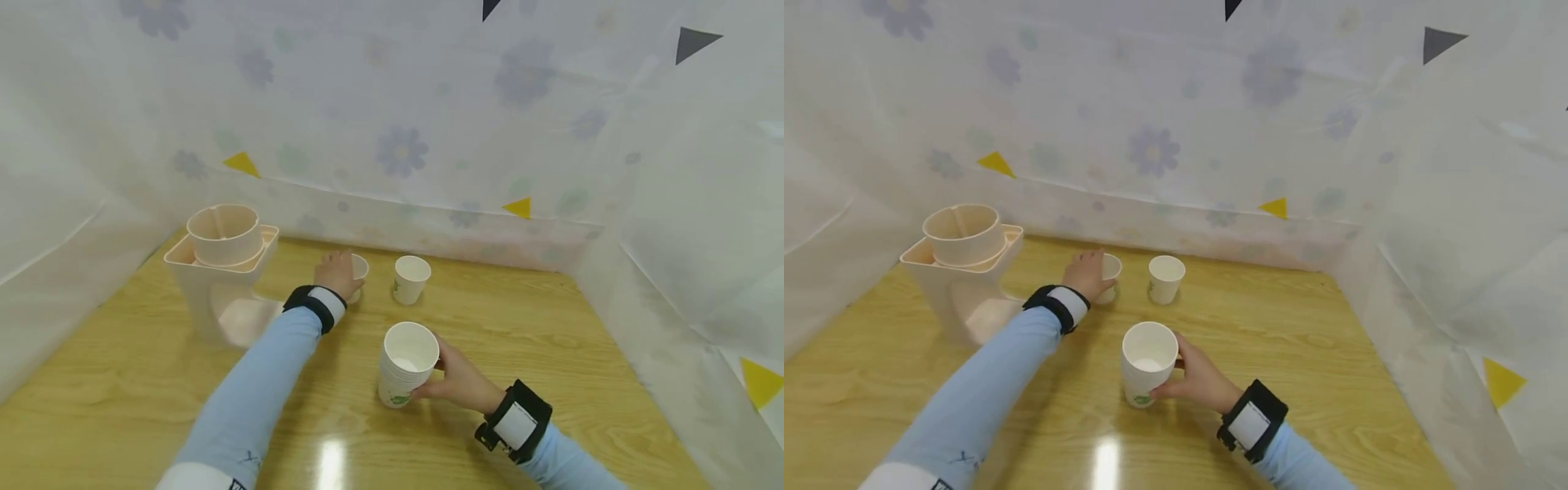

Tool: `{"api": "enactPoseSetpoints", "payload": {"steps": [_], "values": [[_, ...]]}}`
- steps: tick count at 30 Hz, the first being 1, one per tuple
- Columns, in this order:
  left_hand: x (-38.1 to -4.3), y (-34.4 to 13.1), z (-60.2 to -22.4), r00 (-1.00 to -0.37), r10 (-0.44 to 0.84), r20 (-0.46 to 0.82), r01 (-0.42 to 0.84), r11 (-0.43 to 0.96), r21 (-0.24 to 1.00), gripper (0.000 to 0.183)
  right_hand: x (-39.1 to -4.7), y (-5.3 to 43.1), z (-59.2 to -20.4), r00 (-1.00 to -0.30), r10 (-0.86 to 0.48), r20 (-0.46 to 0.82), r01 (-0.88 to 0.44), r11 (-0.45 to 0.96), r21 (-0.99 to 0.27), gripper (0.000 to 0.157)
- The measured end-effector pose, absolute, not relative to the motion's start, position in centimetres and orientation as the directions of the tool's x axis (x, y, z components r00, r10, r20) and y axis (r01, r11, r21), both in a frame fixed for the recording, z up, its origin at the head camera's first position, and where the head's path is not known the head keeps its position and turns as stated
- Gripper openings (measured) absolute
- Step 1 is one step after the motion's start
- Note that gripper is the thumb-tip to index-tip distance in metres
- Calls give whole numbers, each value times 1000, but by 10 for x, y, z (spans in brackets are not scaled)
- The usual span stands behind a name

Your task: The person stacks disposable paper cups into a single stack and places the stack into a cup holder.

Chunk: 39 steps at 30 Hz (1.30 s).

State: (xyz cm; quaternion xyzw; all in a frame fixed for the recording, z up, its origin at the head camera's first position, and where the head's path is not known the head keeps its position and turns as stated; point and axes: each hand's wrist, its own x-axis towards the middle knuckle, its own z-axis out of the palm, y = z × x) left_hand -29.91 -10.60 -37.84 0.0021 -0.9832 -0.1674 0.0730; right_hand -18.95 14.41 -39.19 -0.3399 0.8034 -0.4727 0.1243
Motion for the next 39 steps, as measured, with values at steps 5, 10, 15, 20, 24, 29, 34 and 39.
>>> {"api": "enactPoseSetpoints", "payload": {"steps": [5, 10, 15, 20, 24, 29, 34, 39], "values": [[-301, -116, -374, -994, 8, 111, 52, 914, 401, 74, -190, 142, -391, -732, -669, 127, -438, 319, -840, 90], [-301, -124, -367, -996, 56, 64, 81, 870, 486, 78, -191, 143, -390, -730, -672, 125, -445, 329, -833, 91], [-296, -129, -353, -983, 151, 100, 181, 811, 556, 80, -191, 144, -391, -732, -671, 120, -441, 332, -834, 89], [-281, -122, -327, -935, 308, 173, 341, 657, 673, 81, -191, 147, -392, -745, -656, 118, -442, 353, -824, 88], [-264, -111, -301, -879, 417, 230, 439, 522, 731, 81, -192, 147, -392, -747, -655, 116, -443, 359, -822, 86], [-242, -97, -268, -787, 543, 294, 549, 397, 736, 80, -192, 149, -392, -756, -645, 113, -432, 360, -827, 87], [-222, -86, -249, -662, 682, 310, 623, 272, 734, 80, -193, 151, -393, -751, -651, 112, -430, 353, -831, 88], [-206, -76, -246, -583, 779, 232, 624, 246, 742, 79, -193, 151, -393, -741, -664, 99, -418, 341, -842, 85]]}}
